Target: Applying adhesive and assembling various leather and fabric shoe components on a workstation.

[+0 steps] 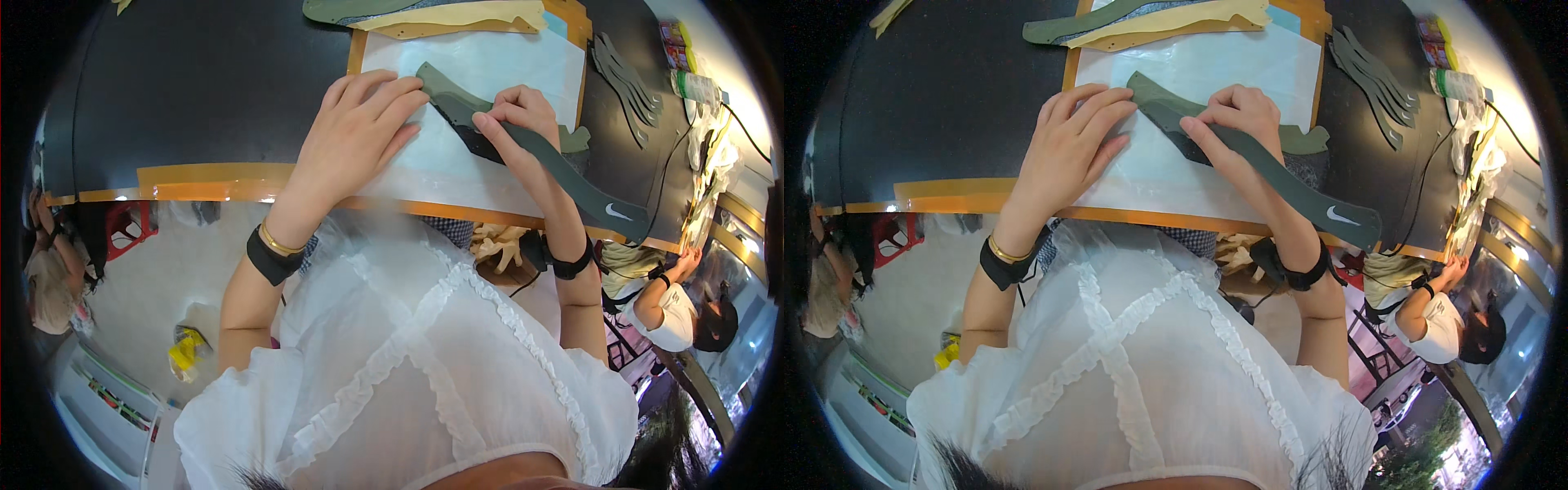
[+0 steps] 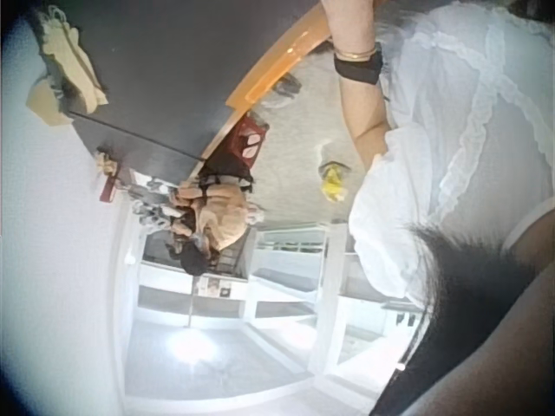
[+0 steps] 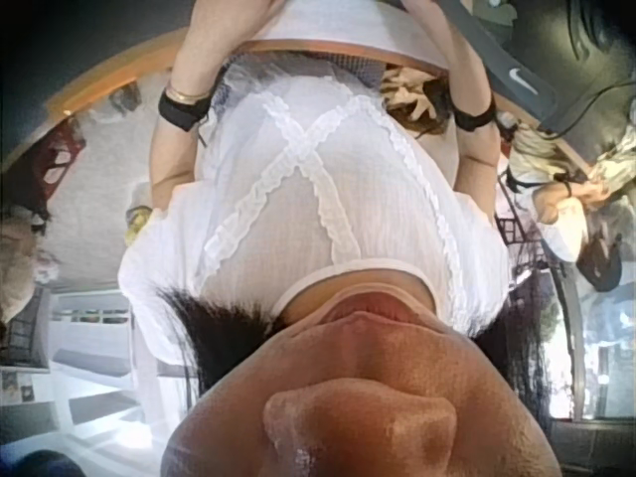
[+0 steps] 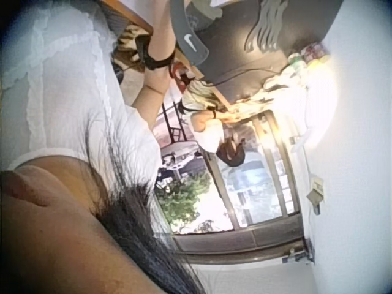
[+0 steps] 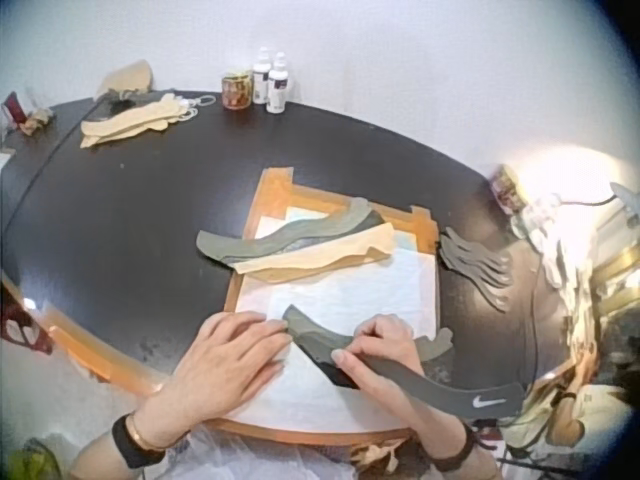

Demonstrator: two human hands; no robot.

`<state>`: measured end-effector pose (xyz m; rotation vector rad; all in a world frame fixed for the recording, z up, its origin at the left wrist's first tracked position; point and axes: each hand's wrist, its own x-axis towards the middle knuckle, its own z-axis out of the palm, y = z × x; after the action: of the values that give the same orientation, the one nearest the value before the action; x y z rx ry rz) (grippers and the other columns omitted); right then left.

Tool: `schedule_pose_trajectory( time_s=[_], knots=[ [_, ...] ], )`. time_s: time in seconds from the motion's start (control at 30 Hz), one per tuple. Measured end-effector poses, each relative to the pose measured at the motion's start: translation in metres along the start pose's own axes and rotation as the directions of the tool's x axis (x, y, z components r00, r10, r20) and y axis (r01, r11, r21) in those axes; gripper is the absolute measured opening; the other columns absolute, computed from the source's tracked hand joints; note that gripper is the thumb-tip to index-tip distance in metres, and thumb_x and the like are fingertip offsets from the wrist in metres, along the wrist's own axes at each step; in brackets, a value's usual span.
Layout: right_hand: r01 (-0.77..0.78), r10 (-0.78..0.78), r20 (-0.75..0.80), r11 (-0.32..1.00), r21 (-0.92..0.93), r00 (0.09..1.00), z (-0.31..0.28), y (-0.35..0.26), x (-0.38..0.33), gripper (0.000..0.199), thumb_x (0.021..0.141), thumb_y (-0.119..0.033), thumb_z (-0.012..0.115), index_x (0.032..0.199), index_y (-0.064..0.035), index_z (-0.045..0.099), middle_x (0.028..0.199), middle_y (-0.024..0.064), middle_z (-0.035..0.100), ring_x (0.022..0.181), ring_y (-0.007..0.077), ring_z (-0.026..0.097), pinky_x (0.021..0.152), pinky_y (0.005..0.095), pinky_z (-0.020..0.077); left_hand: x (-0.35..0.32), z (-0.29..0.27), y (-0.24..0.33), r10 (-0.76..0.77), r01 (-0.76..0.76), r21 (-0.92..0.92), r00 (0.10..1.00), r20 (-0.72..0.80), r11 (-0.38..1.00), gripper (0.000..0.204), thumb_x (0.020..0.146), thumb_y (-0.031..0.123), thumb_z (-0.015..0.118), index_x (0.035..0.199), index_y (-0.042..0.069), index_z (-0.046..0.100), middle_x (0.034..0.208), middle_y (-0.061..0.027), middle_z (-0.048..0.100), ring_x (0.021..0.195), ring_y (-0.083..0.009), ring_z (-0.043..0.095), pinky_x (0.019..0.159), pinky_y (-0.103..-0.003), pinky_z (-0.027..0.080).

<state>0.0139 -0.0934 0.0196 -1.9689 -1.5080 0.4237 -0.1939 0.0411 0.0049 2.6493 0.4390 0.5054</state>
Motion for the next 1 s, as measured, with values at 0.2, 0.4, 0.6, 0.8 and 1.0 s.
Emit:
schedule_pose_trajectory(
  time_s=[0.2,0.4,0.6,0.8,1.0],
  knots=[
    [-0.031,0.031,0.010,0.999,-0.017,0.999,0.0037,-0.0026,-0.0008,0.019,0.079,-0.023,0.074,0.076,-0.0046,0.070,0.087,0.0062,0.059,0.091,0.0247,0.053,0.090,0.0389,0.0348,-0.0001,0.0003,-0.0012,0.008,-0.008,0.000,1.000,-0.005,1.000,0.032,0.087,0.018,0.065,0.119,0.014,0.060,0.129,-0.0003,0.057,0.120,-0.0238,0.049,0.102,-0.040,0.036],
    [-0.038,0.038,0.010,0.999,-0.031,0.999,0.0042,-0.0047,-0.0021,0.018,0.080,-0.021,0.073,0.077,-0.0043,0.069,0.087,0.0057,0.058,0.093,0.0245,0.052,0.093,0.0384,0.0323,-0.0012,0.0004,0.0001,0.019,-0.018,0.012,1.000,-0.010,1.000,0.031,0.088,0.019,0.063,0.119,0.022,0.064,0.127,-0.0006,0.058,0.121,-0.0235,0.049,0.102,-0.041,0.036],
    [-0.045,0.046,0.023,0.999,-0.029,0.999,0.0044,-0.0052,-0.0015,0.018,0.080,-0.021,0.073,0.076,-0.0044,0.068,0.087,0.0057,0.057,0.093,0.0245,0.051,0.094,0.0388,0.0316,-0.0023,0.0007,0.0002,0.021,-0.021,0.030,1.000,-0.011,0.999,0.034,0.089,0.019,0.062,0.121,0.028,0.065,0.126,-0.0006,0.058,0.120,-0.0237,0.049,0.102,-0.041,0.037],
    [-0.046,0.047,0.025,0.998,-0.031,0.999,0.0044,-0.0058,-0.0013,0.020,0.079,-0.021,0.073,0.072,-0.0036,0.065,0.086,0.0057,0.056,0.093,0.0245,0.050,0.094,0.0387,0.0313,-0.0028,0.0019,-0.0001,0.024,-0.023,0.042,1.000,-0.011,0.999,0.033,0.089,0.020,0.062,0.121,0.029,0.064,0.126,-0.0009,0.058,0.120,-0.0235,0.049,0.102,-0.041,0.037],
    [-0.006,0.007,0.020,0.999,-0.052,1.000,0.0040,-0.0037,-0.0006,0.021,0.078,-0.019,0.074,0.071,-0.0024,0.062,0.084,0.0061,0.056,0.089,0.0245,0.050,0.086,0.0374,0.0344,-0.0023,0.0029,0.0013,0.021,-0.020,0.053,1.000,-0.009,0.998,0.034,0.089,0.020,0.062,0.121,0.029,0.064,0.126,-0.0008,0.058,0.121,-0.0233,0.049,0.103,-0.041,0.037]
  ],
)
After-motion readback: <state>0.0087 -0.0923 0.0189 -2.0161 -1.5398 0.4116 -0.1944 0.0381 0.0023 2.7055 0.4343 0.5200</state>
